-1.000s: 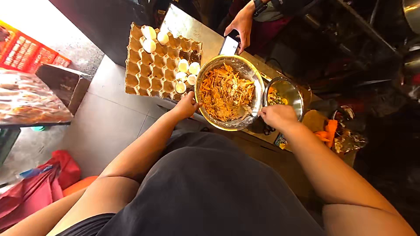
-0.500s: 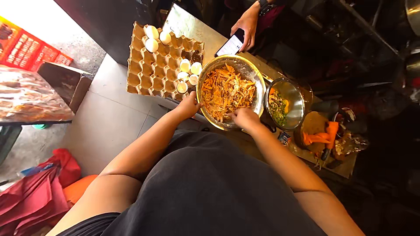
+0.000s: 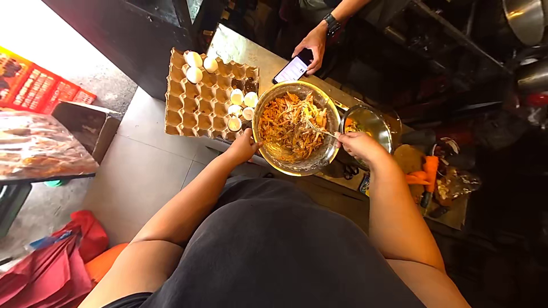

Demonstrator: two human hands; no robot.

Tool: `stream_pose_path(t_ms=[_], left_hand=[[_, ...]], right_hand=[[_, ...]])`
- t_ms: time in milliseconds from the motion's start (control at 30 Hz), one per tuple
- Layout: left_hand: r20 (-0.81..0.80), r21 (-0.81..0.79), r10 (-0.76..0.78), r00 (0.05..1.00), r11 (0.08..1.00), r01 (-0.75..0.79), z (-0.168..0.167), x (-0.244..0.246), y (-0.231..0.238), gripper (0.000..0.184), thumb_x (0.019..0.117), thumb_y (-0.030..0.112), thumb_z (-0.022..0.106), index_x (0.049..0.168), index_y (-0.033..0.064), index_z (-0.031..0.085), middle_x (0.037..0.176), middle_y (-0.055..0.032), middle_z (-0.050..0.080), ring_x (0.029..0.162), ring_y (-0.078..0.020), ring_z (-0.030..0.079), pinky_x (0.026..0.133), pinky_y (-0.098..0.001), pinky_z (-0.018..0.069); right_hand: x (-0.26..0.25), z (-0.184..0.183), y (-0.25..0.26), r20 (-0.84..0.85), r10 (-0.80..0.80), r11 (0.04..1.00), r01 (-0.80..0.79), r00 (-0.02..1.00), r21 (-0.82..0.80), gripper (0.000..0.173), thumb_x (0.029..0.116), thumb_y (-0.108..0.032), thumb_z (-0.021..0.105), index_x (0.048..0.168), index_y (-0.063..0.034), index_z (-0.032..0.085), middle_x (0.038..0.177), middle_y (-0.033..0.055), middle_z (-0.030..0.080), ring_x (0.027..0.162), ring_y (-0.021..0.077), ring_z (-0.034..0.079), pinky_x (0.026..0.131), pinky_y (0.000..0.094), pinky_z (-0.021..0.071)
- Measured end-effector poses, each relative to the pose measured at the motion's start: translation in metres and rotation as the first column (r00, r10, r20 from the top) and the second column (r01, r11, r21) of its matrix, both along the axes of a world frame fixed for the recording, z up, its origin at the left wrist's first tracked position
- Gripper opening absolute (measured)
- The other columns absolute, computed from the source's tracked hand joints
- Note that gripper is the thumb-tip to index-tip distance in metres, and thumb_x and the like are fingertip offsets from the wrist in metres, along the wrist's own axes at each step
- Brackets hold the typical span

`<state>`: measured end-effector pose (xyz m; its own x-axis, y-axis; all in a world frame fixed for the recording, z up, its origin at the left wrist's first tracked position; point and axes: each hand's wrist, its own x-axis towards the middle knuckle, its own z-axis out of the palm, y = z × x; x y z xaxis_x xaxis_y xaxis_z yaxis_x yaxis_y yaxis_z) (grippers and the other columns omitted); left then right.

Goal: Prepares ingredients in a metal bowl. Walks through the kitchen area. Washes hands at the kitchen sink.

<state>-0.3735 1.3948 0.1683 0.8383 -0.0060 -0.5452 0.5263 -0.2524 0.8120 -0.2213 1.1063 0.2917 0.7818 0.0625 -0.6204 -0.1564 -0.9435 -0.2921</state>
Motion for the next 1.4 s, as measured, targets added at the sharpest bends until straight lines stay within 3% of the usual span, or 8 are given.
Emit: stream_pose_path(t_ms=[100,267,367,500,700,967,1167,1400], left_hand=[[-0.009,0.006,0.003,1.0,1.0,-0.003,-0.003,0.001,0.0,0.046,0.1076,0.023,0.054,0.142,0.0001,0.035,0.1,-0.0189,0.069,0.085,-0.0284,0.072,0.074,-0.0464,0.0599],[-0.003,0.008,0.01,1.0,1.0,-0.01,0.0,0.0,-0.001,0.048,0.1075,0.023,0.055,0.144,-0.0005,0.034,0.098,-0.0189,0.069,0.083,-0.0279,0.072,0.073,-0.0465,0.0607],[-0.002,0.008,0.025,1.0,1.0,-0.025,0.0,0.0,-0.002,0.046,0.1075,0.023,0.055,0.143,-0.0004,0.035,0.097,-0.0185,0.069,0.079,-0.0263,0.072,0.071,-0.0442,0.0607],[0.002,-0.002,0.038,0.999,0.999,-0.038,0.0,-0.002,-0.002,0.045,0.1075,0.022,0.055,0.142,-0.0006,0.036,0.096,-0.0174,0.069,0.079,-0.0252,0.072,0.071,-0.0434,0.0611],[0.016,-0.001,0.025,1.0,1.0,-0.025,-0.001,-0.003,0.001,0.044,0.1075,0.022,0.055,0.142,0.0006,0.037,0.098,-0.0165,0.07,0.082,-0.0256,0.072,0.072,-0.0441,0.0607],[0.0,0.017,0.008,1.0,1.0,-0.008,0.0,-0.002,0.001,0.043,0.1074,0.023,0.055,0.14,-0.0003,0.038,0.098,-0.0171,0.069,0.083,-0.0256,0.072,0.072,-0.0434,0.0606],[0.009,0.011,-0.001,1.0,1.0,0.001,0.0,0.001,0.001,0.045,0.1073,0.024,0.055,0.14,-0.0002,0.037,0.095,-0.0171,0.069,0.081,-0.0259,0.072,0.071,-0.0436,0.0606],[0.028,0.004,0.015,0.999,1.0,-0.015,-0.001,0.001,-0.002,0.045,0.1072,0.021,0.055,0.141,-0.002,0.036,0.099,-0.0191,0.068,0.086,-0.0275,0.073,0.075,-0.0458,0.0614]], right_hand=[[0.007,0.021,0.015,0.104,0.129,0.988,-0.12,0.986,-0.093,0.049,0.1124,-0.036,0.044,0.1,0.0012,0.073,0.1,0.0246,0.067,0.096,0.0383,0.061,0.086,0.063,0.0448],[0.04,-0.02,0.049,0.051,0.072,0.979,-0.061,0.996,-0.196,0.054,0.1134,-0.035,0.035,0.125,0.0094,0.064,0.138,0.0318,0.058,0.134,0.0459,0.053,0.109,0.0673,0.0382],[0.026,-0.04,0.079,0.047,0.068,0.991,-0.062,0.997,-0.123,0.056,0.112,-0.038,0.038,0.129,0.0092,0.062,0.138,0.0324,0.058,0.132,0.0468,0.055,0.107,0.0681,0.0416],[-0.033,-0.043,0.108,0.044,0.375,0.901,-0.353,0.926,-0.252,0.048,0.1109,-0.039,0.038,0.116,-0.0065,0.073,0.119,0.0226,0.071,0.115,0.0427,0.067,0.091,0.0682,0.0509],[-0.035,-0.039,0.039,0.111,0.519,0.765,-0.404,0.847,-0.501,0.048,0.1127,-0.039,0.036,0.123,-0.0059,0.07,0.113,0.0267,0.072,0.107,0.0498,0.069,0.082,0.0703,0.0527],[-0.017,0.018,0.017,0.059,0.385,0.804,-0.303,0.921,-0.511,0.052,0.1119,-0.043,0.038,0.118,-0.0037,0.073,0.123,0.0271,0.069,0.121,0.0486,0.062,0.093,0.0722,0.0471],[-0.014,-0.047,0.031,0.154,0.134,0.898,-0.054,0.979,-0.437,0.06,0.1143,-0.038,0.022,0.133,0.0037,0.061,0.132,0.0296,0.064,0.126,0.0465,0.061,0.099,0.0672,0.0485],[-0.013,-0.066,0.052,-0.029,0.072,0.967,-0.077,0.997,-0.242,0.062,0.1151,-0.033,0.018,0.132,0.0103,0.06,0.142,0.0319,0.057,0.138,0.0452,0.052,0.112,0.064,0.0395]])
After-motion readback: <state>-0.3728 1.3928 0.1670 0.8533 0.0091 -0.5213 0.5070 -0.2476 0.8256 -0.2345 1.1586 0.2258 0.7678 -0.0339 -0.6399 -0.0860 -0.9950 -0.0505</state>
